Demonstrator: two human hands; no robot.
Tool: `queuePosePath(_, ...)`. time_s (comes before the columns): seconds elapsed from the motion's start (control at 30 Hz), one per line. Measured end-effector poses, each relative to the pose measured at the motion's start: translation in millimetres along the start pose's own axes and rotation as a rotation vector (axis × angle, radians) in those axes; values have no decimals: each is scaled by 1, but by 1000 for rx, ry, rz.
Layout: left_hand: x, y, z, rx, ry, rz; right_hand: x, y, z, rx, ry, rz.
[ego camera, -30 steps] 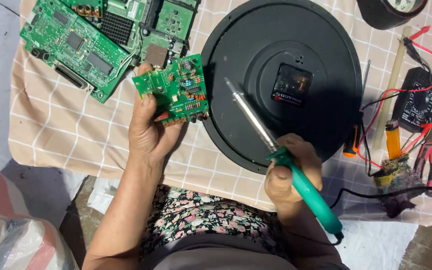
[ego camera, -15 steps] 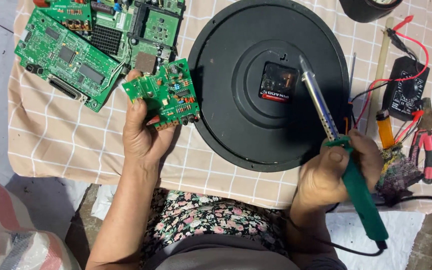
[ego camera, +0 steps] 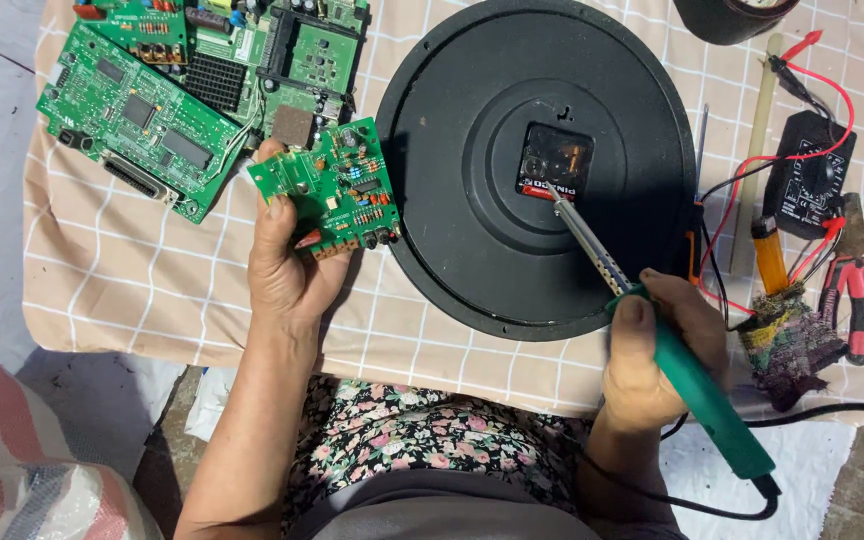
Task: Soldering a circuit board and testing a clock mechanism with a multimeter.
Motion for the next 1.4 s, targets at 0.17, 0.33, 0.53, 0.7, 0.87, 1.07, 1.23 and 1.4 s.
queuePosePath(0.17,0,1,-3,-5,-7,0,-3,-12,-9,-29,-17,-20)
queuePosePath(0.33,1,0,-8,-5,-6,-9,-8,-18,-18,-31,-38,-17)
queuePosePath(0.53,-2,0,-4,-16,-16,-8,-10,-18,-22,-33,-53,-24)
queuePosePath(0.7,-2,-1,-9,12,-22,-13,-14,-21,-25,-46,-68,-2)
queuePosePath(0.87,-3,-1,-2,2,-20,-9,-13,-19,-27,-44,-74,-7)
queuePosePath(1.07,-2,-1,-9,24,-14,-13,-12,-15,-26,-16,-88,11)
queuePosePath(1.23,0,3,-16,118,-45,57,-12,-44,-30,250,-159,-26)
queuePosePath(1.4,1,0,-8,152,9,72,4,-47,-26,210,-45,56)
Point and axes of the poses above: each hand's wrist, its own x-axis away from the middle knuckle, its own z-axis out of the back of the hand, y = z × x, the point moved 5 cm from there along -x, towards the middle knuckle, and after that the axes turned 5 degrees about -y, right-handed, at the moved point
